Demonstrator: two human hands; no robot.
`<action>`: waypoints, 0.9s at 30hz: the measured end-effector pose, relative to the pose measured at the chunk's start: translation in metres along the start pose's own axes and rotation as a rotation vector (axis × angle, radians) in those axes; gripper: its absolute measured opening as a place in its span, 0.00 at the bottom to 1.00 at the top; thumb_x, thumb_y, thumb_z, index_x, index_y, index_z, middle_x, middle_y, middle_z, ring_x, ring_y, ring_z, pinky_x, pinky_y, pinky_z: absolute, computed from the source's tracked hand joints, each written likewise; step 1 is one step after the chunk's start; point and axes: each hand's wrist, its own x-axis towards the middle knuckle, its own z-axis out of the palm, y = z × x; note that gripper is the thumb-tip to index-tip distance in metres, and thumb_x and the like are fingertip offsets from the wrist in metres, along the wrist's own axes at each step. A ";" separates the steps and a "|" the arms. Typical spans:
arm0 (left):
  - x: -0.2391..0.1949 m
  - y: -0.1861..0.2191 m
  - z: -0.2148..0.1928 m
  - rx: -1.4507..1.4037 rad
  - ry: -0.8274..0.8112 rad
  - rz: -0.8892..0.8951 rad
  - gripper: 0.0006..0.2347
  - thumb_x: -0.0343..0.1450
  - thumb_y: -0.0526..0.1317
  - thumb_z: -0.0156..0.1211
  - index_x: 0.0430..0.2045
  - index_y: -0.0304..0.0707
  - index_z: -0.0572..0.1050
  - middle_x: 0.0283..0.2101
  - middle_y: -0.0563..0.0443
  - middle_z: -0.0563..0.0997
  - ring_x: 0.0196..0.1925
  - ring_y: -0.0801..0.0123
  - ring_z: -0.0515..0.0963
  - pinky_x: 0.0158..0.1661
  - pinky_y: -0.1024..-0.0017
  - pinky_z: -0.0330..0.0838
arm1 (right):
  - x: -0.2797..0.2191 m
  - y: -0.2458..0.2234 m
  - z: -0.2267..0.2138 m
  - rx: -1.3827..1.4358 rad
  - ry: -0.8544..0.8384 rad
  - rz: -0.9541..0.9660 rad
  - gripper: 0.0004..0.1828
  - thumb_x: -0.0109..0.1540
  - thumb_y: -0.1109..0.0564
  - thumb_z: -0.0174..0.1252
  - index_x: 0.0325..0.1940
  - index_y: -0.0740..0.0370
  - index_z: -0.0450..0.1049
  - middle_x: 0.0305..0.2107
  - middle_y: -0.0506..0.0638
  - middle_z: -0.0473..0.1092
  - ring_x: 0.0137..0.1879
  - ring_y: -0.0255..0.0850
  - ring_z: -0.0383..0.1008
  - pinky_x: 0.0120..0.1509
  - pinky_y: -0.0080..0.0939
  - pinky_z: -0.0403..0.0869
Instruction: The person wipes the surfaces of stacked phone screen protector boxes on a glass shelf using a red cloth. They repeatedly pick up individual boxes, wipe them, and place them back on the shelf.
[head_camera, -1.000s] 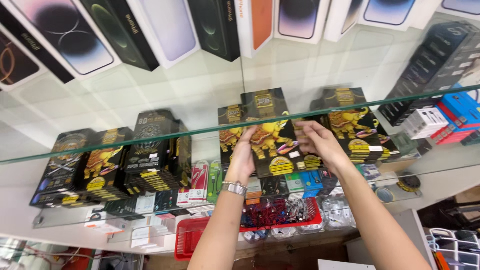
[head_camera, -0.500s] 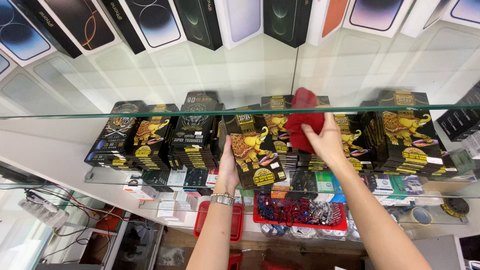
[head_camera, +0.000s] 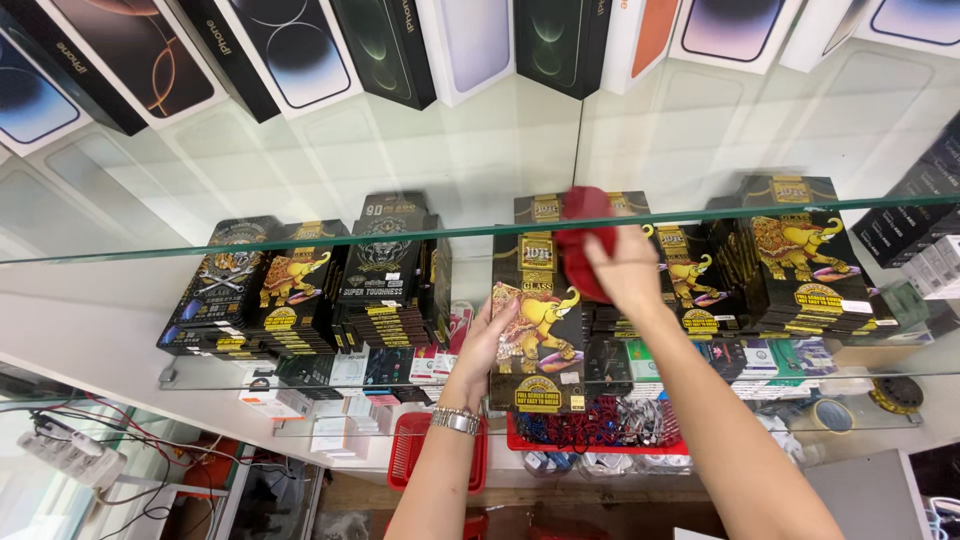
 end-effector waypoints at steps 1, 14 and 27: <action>-0.003 0.003 -0.001 0.043 0.064 0.002 0.27 0.72 0.50 0.57 0.64 0.37 0.65 0.60 0.44 0.77 0.64 0.57 0.74 0.63 0.59 0.65 | 0.000 0.004 -0.002 0.419 -0.013 0.189 0.26 0.66 0.47 0.59 0.66 0.59 0.68 0.60 0.58 0.70 0.63 0.54 0.72 0.68 0.54 0.73; 0.089 0.001 0.005 -0.105 0.462 0.265 0.29 0.71 0.45 0.56 0.68 0.35 0.58 0.64 0.40 0.72 0.67 0.59 0.71 0.64 0.59 0.62 | -0.076 0.054 -0.048 0.493 -0.065 0.242 0.27 0.58 0.57 0.64 0.62 0.61 0.71 0.49 0.51 0.77 0.55 0.40 0.78 0.62 0.42 0.74; 0.160 -0.063 0.046 0.553 0.495 0.365 0.32 0.71 0.39 0.63 0.67 0.22 0.55 0.69 0.29 0.65 0.71 0.51 0.65 0.66 0.68 0.57 | -0.113 0.094 -0.066 0.822 -0.067 0.231 0.32 0.61 0.59 0.63 0.69 0.63 0.65 0.56 0.50 0.73 0.59 0.37 0.73 0.65 0.39 0.70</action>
